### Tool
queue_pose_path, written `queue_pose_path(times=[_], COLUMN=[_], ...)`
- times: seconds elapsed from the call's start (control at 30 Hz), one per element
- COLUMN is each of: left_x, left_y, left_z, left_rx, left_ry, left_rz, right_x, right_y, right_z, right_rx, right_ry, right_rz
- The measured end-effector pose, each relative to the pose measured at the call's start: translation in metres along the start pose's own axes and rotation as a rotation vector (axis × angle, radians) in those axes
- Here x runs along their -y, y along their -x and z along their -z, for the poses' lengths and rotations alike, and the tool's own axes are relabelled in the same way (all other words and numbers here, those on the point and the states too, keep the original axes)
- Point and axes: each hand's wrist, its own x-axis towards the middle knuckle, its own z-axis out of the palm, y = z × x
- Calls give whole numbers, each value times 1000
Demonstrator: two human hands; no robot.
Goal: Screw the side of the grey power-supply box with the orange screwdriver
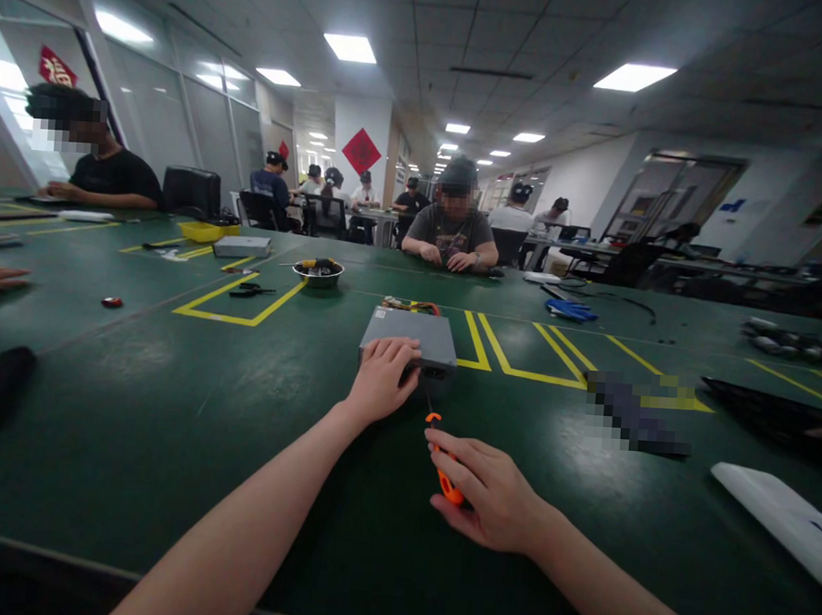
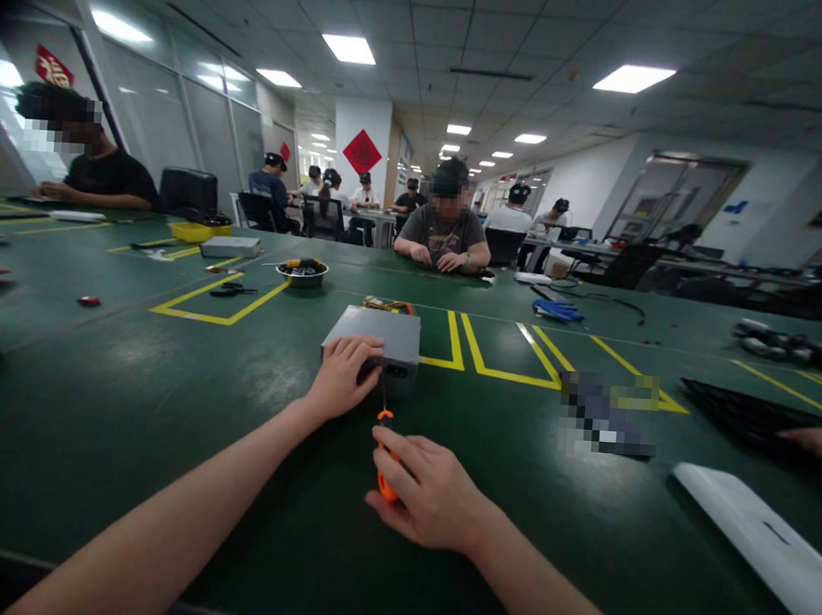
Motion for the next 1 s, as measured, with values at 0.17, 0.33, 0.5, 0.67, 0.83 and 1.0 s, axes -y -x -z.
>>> queue_pose_path(times=[0.17,0.33,0.5,0.67,0.83,1.0], left_x=[0,0,-1,-2,-2,-2], left_y=[0,0,0,0,1,1], left_z=[1,1,2,3,3,2], left_rx=[6,3,5,8,16,6], left_ry=[6,1,0,-7,-4,-19], left_rz=[-1,-4,4,10,6,5], right_x=[-7,-5,9,12,11,13], right_y=[-3,-14,-21,-19,-18,-18], right_z=[8,13,1,-8,-3,-4], right_rx=[-40,-36,43,34,60,-102], right_ry=[23,127,146,18,-18,16], right_rz=[6,69,94,28,29,24])
